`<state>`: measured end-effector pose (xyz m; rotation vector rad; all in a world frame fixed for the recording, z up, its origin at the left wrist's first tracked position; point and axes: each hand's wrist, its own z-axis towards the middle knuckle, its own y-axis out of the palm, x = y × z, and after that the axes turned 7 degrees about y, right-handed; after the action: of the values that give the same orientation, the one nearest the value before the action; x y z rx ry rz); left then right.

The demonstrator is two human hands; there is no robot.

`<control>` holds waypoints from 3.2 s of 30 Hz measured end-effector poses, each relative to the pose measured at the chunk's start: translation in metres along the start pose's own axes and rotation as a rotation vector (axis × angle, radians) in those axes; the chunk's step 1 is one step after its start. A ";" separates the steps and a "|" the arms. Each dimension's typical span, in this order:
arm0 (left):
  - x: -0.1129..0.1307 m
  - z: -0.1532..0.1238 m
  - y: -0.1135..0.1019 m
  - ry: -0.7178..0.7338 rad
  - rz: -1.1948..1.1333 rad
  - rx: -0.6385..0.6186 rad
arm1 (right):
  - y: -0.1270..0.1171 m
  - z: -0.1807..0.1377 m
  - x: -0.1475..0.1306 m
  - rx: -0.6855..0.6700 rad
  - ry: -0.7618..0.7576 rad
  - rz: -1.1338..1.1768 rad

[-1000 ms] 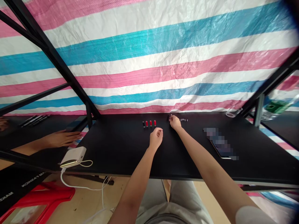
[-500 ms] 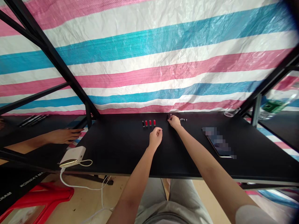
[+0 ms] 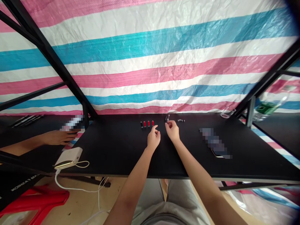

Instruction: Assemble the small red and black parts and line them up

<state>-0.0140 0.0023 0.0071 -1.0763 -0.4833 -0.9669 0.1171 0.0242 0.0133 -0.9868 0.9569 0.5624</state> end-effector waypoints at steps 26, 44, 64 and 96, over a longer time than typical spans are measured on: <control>-0.009 0.023 -0.004 0.022 0.302 0.099 | 0.002 -0.023 0.001 -0.065 -0.047 0.213; -0.005 0.013 0.012 0.155 0.502 -0.279 | 0.001 -0.021 0.007 -0.034 -0.043 0.214; -0.016 0.013 0.000 0.036 -0.163 0.113 | 0.001 -0.022 0.008 -0.073 -0.053 0.194; -0.005 0.014 -0.008 -0.339 -0.681 0.377 | 0.003 -0.030 0.002 -0.383 -0.129 0.348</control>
<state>-0.0212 0.0153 0.0135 -0.7328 -1.3148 -1.2161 0.1034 -0.0014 0.0039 -1.1121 0.9286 1.1201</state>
